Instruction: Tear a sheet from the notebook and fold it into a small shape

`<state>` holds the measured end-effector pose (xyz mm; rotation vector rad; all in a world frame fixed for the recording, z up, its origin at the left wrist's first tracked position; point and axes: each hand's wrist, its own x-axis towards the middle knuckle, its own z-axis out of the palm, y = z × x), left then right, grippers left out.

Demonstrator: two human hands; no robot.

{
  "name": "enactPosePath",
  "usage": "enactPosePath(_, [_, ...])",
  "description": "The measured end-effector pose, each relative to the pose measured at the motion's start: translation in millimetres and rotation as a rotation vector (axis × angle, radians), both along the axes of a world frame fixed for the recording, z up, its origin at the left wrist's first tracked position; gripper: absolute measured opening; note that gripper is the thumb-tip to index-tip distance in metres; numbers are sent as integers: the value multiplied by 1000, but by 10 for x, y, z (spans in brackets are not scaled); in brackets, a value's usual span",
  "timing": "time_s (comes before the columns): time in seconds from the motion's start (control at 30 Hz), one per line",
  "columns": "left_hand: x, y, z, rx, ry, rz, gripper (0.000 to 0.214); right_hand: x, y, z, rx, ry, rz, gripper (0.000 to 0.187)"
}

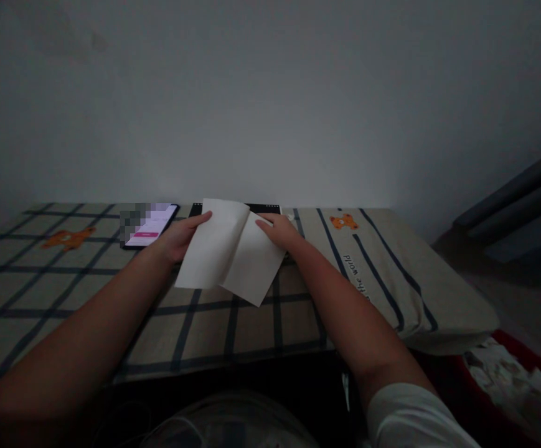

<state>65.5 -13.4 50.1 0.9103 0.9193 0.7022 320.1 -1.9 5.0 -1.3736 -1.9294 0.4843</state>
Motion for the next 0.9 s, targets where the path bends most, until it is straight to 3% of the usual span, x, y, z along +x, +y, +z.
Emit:
enactPosePath(0.13, [-4,-15,6,51,43,-28,42,63,-2,104,-69,111,4,27])
enactPosePath(0.3, [-97,189,-100,445,353,188,47,163,-37,221,-185,242,22,26])
enactPosePath(0.37, [-134,238,-147,659,604,240,57,177,-71,267,-238,269,10,26])
enactPosePath(0.43, [-128,208,-158,1026,821,312,67,161,-112,312,-278,254,-35,24])
enactPosePath(0.47, [-104,167,-150,1179,863,283,68,142,-132,334,-298,243,-50,24])
enactPosePath(0.53, [-27,62,-123,1355,827,87,59,92,-167,370,-330,205,-38,25])
enactPosePath(0.63, [99,-57,-116,1334,762,-233,49,16,-206,405,-328,128,46,30])
enactPosePath(0.77, [164,-52,-182,1177,778,-190,52,-51,-245,420,-291,64,174,33])
enactPosePath(0.9, [154,-13,-194,956,699,-114,34,-89,-260,412,-265,61,273,30])
